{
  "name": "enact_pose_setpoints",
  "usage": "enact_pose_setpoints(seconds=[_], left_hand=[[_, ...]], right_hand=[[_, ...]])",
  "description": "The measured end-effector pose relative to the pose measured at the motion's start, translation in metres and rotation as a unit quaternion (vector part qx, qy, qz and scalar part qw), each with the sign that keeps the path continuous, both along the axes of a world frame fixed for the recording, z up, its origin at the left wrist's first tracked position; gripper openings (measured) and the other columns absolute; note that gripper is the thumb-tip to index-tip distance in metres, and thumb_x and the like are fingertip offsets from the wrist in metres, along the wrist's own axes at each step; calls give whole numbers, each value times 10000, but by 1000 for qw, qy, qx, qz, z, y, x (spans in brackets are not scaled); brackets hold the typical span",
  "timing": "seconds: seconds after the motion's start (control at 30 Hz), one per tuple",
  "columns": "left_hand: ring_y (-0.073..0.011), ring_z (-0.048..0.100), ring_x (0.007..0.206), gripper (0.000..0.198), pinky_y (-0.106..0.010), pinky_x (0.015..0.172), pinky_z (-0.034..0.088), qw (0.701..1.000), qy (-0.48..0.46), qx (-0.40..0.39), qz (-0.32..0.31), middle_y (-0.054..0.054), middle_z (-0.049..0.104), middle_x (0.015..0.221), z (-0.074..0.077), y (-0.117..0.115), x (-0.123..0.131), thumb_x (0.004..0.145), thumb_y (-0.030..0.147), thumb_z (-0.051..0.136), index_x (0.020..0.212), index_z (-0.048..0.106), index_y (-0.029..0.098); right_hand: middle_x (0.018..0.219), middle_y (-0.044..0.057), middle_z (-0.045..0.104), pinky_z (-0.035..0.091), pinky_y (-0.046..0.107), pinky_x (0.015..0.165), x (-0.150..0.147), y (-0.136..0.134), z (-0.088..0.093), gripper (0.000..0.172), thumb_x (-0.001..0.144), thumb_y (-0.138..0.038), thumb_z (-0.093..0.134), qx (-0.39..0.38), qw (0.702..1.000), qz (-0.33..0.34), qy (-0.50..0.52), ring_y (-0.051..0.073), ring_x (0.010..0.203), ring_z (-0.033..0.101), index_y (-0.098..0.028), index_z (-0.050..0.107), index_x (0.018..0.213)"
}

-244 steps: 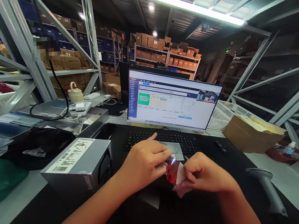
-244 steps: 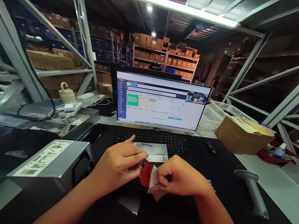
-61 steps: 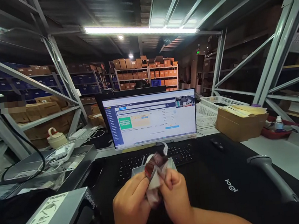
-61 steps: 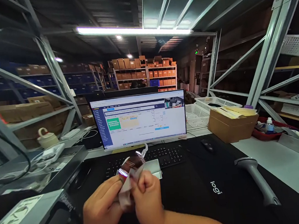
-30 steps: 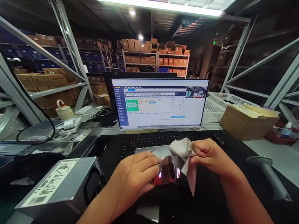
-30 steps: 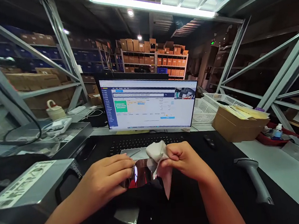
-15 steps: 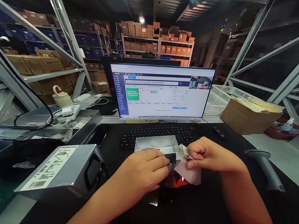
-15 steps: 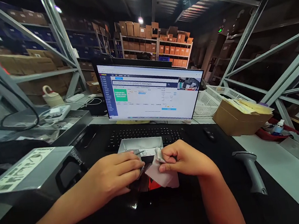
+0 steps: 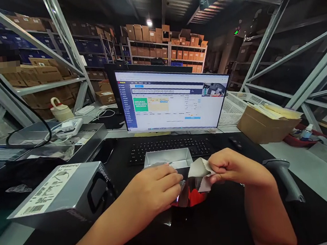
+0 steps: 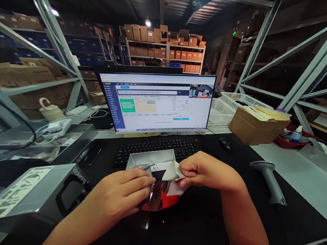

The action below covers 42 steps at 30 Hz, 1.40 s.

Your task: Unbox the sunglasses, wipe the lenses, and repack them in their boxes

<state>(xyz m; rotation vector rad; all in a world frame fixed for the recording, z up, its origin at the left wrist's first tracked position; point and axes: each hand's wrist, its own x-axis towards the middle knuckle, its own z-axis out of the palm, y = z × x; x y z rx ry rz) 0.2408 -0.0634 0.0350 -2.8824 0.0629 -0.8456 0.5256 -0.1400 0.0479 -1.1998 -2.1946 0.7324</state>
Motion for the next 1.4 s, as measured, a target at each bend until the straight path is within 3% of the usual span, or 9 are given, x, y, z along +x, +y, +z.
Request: enact_pose_setpoints(seconds=[0.17, 0.27, 0.5, 0.77, 0.83, 0.97, 1.03, 1.2, 1.4], left_hand=[[-188, 692, 955, 236, -332, 921, 576, 999, -29, 38, 2, -40, 751, 1005, -2, -3, 4, 1008, 122, 435, 948, 660, 159], [-191, 684, 966, 245, -344, 916, 577, 999, -33, 39, -12, -52, 739, 1011, -9, -2, 8, 1017, 131, 417, 955, 652, 157], [-181, 663, 868, 282, -343, 874, 586, 998, -22, 56, -13, -28, 674, 775, -17, 3, 11, 1026, 176, 429, 810, 611, 170], [-210, 665, 992, 338, -362, 916, 574, 999, -9, 11, -46, -72, 731, 1020, -8, 10, 3, 1057, 316, 369, 986, 649, 143], [-199, 669, 956, 316, -339, 872, 582, 999, -5, -4, -46, -70, 720, 973, -10, 11, 5, 1051, 302, 389, 926, 641, 156], [-166, 665, 848, 292, -332, 875, 585, 999, -39, 26, -19, -36, 673, 816, -15, 9, 10, 1037, 234, 429, 809, 603, 177], [-159, 667, 837, 306, -344, 900, 582, 997, -51, 48, -10, -25, 668, 793, -15, 9, 11, 1031, 178, 424, 775, 589, 172], [-166, 694, 911, 269, -344, 940, 578, 996, -57, 62, -17, -29, 736, 935, -10, 9, 11, 1036, 156, 404, 938, 654, 147], [-186, 696, 937, 384, -356, 920, 586, 997, -55, 35, -47, -58, 747, 979, -8, 12, 10, 1071, 315, 338, 962, 662, 140]], right_hand=[[611, -71, 319, 222, 259, 528, -1, 0, 5, 525, 935, -386, 655, 1, 999, 36, -3, 106, 563, 278, -225, 264, 624], [605, -78, 298, 225, 247, 529, -17, 2, 2, 513, 929, -341, 664, -13, 998, 56, -6, 99, 560, 271, -218, 272, 621], [545, -100, 287, 202, 223, 495, -67, 9, -12, 489, 836, -209, 729, 24, 998, -37, 50, 70, 527, 255, -195, 310, 583], [529, -108, 278, 205, 216, 470, -16, 24, -11, 549, 818, -310, 786, -68, 978, 171, 94, 60, 501, 237, -202, 315, 557], [535, -107, 275, 204, 217, 468, -23, 22, -11, 548, 815, -284, 779, -77, 982, 137, 106, 61, 508, 236, -206, 302, 558], [555, -102, 285, 190, 220, 473, -59, 15, -14, 506, 806, -209, 755, -50, 990, -18, 127, 67, 538, 238, -203, 301, 583], [570, -100, 281, 189, 217, 478, -66, 15, -14, 487, 826, -205, 733, -53, 990, -33, 125, 69, 549, 236, -203, 303, 599], [574, -106, 226, 170, 222, 452, -35, 28, -12, 540, 868, -353, 723, -143, 975, 120, 122, 70, 521, 188, -225, 268, 607], [547, -104, 275, 224, 223, 486, -2, 42, -18, 638, 756, -556, 809, -113, 967, 212, 89, 66, 520, 231, -206, 318, 547]])
